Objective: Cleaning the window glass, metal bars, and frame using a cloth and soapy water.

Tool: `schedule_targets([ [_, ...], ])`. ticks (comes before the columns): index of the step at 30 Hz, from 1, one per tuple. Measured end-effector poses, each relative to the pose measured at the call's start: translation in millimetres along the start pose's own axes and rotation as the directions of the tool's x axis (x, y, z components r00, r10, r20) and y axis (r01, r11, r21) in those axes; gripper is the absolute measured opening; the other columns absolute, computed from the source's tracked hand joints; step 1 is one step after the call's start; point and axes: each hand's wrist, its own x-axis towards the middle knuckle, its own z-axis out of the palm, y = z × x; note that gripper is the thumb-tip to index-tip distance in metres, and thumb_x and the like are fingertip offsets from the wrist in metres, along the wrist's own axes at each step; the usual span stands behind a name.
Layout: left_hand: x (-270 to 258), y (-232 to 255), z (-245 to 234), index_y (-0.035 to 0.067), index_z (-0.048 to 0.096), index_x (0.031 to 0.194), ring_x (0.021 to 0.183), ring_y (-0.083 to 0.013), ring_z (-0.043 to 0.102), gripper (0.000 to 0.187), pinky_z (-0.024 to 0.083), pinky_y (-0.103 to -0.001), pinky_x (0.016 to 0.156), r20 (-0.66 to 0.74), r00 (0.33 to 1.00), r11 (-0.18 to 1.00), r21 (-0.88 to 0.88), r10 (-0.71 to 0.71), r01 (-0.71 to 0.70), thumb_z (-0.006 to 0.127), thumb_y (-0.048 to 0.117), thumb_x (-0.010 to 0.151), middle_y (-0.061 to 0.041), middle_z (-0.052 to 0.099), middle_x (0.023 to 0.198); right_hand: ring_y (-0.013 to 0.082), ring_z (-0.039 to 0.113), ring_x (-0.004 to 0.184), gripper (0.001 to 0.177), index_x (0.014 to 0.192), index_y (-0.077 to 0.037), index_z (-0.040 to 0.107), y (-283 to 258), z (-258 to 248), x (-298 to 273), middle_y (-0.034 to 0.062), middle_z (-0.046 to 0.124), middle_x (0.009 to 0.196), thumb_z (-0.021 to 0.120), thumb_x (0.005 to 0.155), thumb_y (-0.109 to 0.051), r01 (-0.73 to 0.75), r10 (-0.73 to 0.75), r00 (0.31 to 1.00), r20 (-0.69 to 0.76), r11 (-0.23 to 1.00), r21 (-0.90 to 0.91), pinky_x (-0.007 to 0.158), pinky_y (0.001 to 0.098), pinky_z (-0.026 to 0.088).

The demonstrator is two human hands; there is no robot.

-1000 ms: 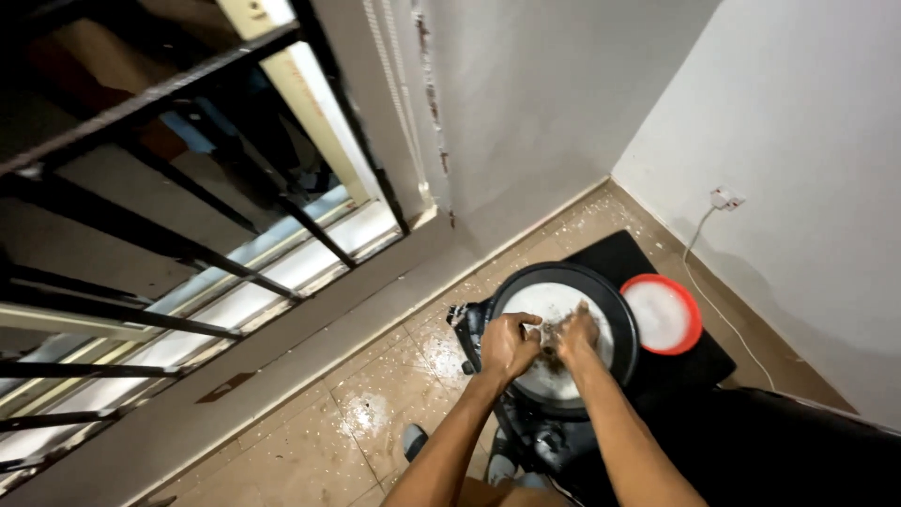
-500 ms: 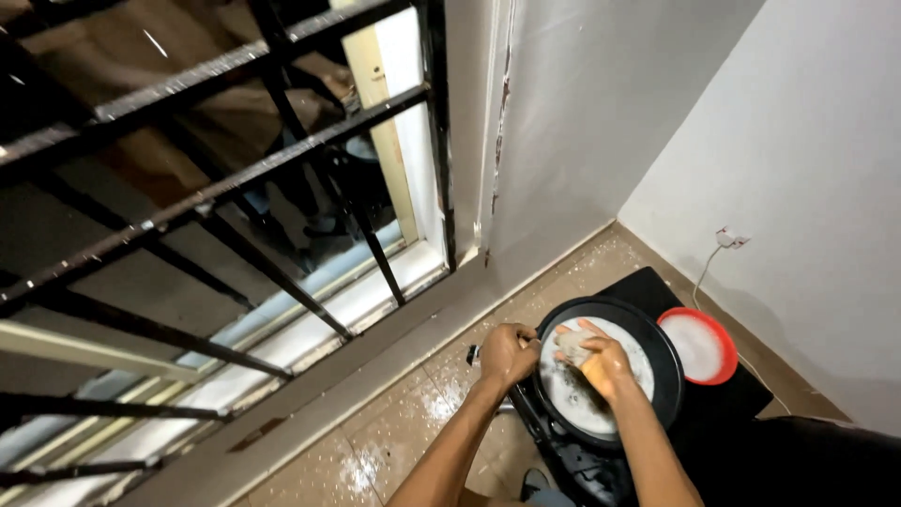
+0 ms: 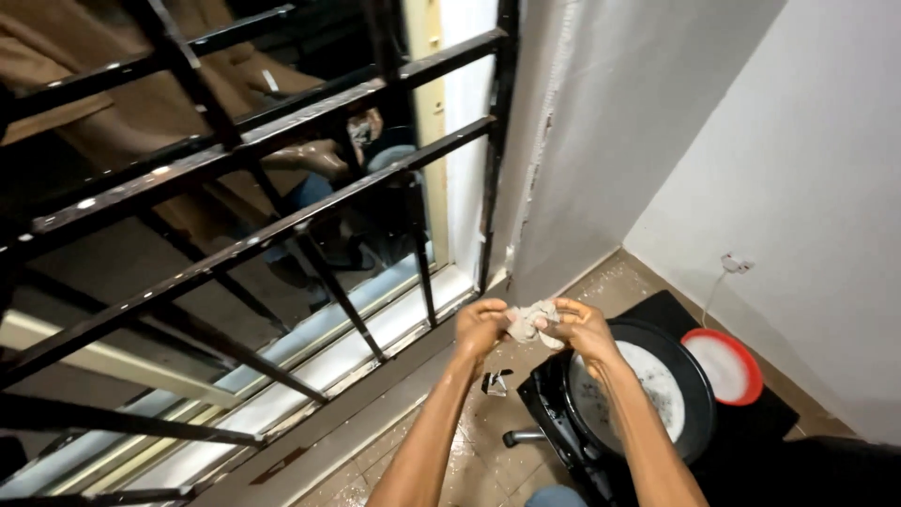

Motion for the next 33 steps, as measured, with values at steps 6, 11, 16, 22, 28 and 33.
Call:
schedule_targets([
  [6,-13.0,67.4,-50.7,0.003,0.069,0.093,0.074,-0.0177,0.066,0.015,0.055,-0.028,0.065,-0.198,0.980,0.962,-0.265,0.007,-0.061,0.057,-0.004,0.088,-0.012,0.073,0.086,0.0189,0.074,0.091,0.044,0.112,-0.003,0.073,-40.9,14.9,10.4,0.0120,0.078,0.103,0.072,0.071,0.011,0.012,-0.013,1.000,-0.022,0.999,-0.043,0.074,0.0329,0.063],
  [11,14.0,62.3,-70.0,0.007,0.062,0.087,0.084,-0.0208,0.067,0.009,0.058,-0.041,0.084,-0.121,0.979,0.730,-0.652,0.165,-0.203,0.059,-0.001,0.084,-0.009,0.068,0.086,0.0155,0.068,0.090,0.040,0.116,-0.001,0.066,-42.1,-10.1,55.7,0.0075,0.071,0.103,0.073,0.078,0.011,0.156,-0.276,0.928,0.250,0.898,0.411,0.079,0.0307,0.055],
  [16,10.7,73.2,-61.1,0.007,0.067,0.099,0.095,-0.0224,0.068,0.028,0.052,-0.046,0.093,-0.149,0.963,0.876,-0.401,0.225,-0.267,0.060,0.001,0.073,-0.010,0.071,0.098,0.0185,0.071,0.095,0.039,0.120,0.003,0.059,-100.6,11.0,43.9,0.0108,0.072,0.104,0.067,0.082,0.009,0.151,-0.365,0.853,0.373,0.857,0.492,0.088,0.0312,0.056],
  [22,-21.2,101.5,-20.6,0.009,0.073,0.119,0.105,-0.0138,0.066,0.040,0.046,-0.030,0.098,0.049,0.938,0.939,-0.019,0.343,-0.343,0.068,0.015,0.080,-0.005,0.075,0.114,0.0184,0.074,0.081,0.056,0.133,0.003,0.055,-151.8,47.9,10.1,0.0121,0.076,0.094,0.062,0.078,0.009,0.220,-0.210,0.859,0.467,0.975,0.032,0.072,0.0339,0.058],
  [28,-29.5,110.4,-11.1,0.001,0.076,0.105,0.085,-0.0157,0.065,0.025,0.053,-0.031,0.082,0.220,0.958,0.983,-0.062,0.184,-0.174,0.073,0.024,0.095,-0.006,0.073,0.092,0.0164,0.042,0.067,0.068,0.146,-0.004,0.066,-156.9,20.7,29.6,0.0069,0.047,0.069,0.074,0.081,0.009,0.473,-0.248,0.766,0.593,0.843,-0.258,0.060,0.0316,0.035],
  [33,-2.4,79.4,-19.5,-0.001,0.074,0.098,0.077,-0.0144,0.069,0.018,0.058,-0.032,0.076,0.145,0.947,0.940,-0.234,0.287,-0.249,0.072,0.016,0.093,-0.008,0.075,0.088,0.0080,0.072,0.079,0.055,0.128,-0.003,0.067,-152.8,17.4,32.6,0.0044,0.080,0.087,0.069,0.073,0.004,0.413,-0.229,0.757,0.611,0.893,-0.177,0.075,0.0236,0.057],
])
